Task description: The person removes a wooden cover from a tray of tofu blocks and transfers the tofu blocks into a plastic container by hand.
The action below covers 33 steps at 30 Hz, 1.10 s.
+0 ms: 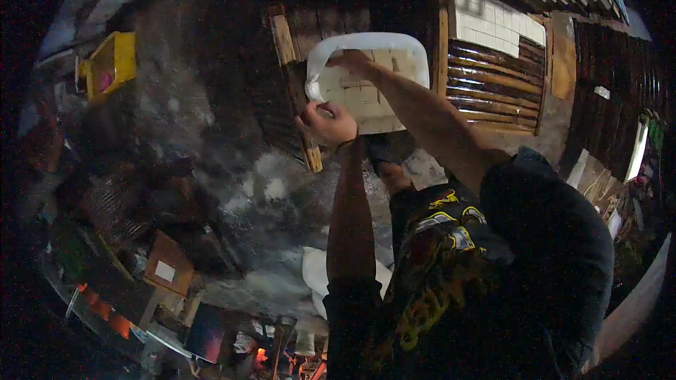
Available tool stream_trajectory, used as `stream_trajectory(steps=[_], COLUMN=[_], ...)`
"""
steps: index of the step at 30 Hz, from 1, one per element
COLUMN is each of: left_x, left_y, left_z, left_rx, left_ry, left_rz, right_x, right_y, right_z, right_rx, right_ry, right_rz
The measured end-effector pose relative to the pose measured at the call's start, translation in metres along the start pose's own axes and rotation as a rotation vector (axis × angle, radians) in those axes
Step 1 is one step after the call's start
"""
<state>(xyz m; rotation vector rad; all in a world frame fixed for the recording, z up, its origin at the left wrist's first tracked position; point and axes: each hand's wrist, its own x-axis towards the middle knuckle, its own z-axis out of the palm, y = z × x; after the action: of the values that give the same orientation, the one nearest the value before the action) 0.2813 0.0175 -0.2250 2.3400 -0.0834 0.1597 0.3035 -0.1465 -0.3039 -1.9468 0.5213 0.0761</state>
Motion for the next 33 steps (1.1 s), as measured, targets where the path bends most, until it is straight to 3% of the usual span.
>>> stream_trajectory(steps=[5, 7, 8, 14, 17, 19, 22, 25, 28, 29, 30, 32, 33], left_x=[-0.002, 0.002, 0.002, 0.000, 0.003, 0.003, 0.003, 0.004, 0.004, 0.003, 0.001, 0.004, 0.006], left_y=[0.004, 0.020, 0.016, 0.009, 0.009, 0.008, 0.019, 0.026, 0.026, 0.019, 0.007, -0.007, -0.011], left_z=[0.006, -0.012, -0.008, -0.003, 0.002, 0.003, -0.004, -0.007, -0.010, -0.007, -0.003, 0.001, 0.004], left_rx=[-0.112, 0.267, 0.272, 0.043, -0.020, -0.053, 0.043, 0.193, 0.171, -0.017, -0.023, 0.057, 0.122], left_ry=[0.024, 0.019, 0.018, -0.050, -0.033, 0.002, 0.035, 0.110, 0.043, -0.068, -0.082, -0.039, -0.018], left_rz=[-0.137, 0.176, 0.180, -0.061, -0.036, -0.043, 0.050, 0.101, 0.117, -0.057, -0.050, 0.001, 0.031], right_x=[-0.013, -0.015, -0.015, -0.017, -0.028, -0.027, -0.014, -0.025, -0.032, -0.054, -0.076, -0.130, -0.160], right_y=[-0.003, 0.003, 0.005, 0.019, 0.011, -0.010, 0.008, -0.015, 0.003, -0.025, -0.050, -0.067, -0.089], right_z=[-0.002, 0.008, 0.011, 0.029, 0.011, 0.013, 0.033, 0.018, 0.019, 0.002, -0.014, -0.055, -0.094], right_rx=[0.064, 0.098, 0.110, 0.115, 0.038, 0.128, -0.158, 0.067, -0.075, -0.065, -0.056, 0.003, 0.044], right_ry=[0.048, 0.106, 0.137, 0.203, 0.175, 0.183, 0.282, 0.330, 0.052, 0.052, 0.051, 0.023, 0.009], right_rz=[0.088, 0.159, 0.207, 0.469, 0.306, 0.355, 0.077, 0.137, 0.247, 0.206, 0.167, -0.176, -0.133])
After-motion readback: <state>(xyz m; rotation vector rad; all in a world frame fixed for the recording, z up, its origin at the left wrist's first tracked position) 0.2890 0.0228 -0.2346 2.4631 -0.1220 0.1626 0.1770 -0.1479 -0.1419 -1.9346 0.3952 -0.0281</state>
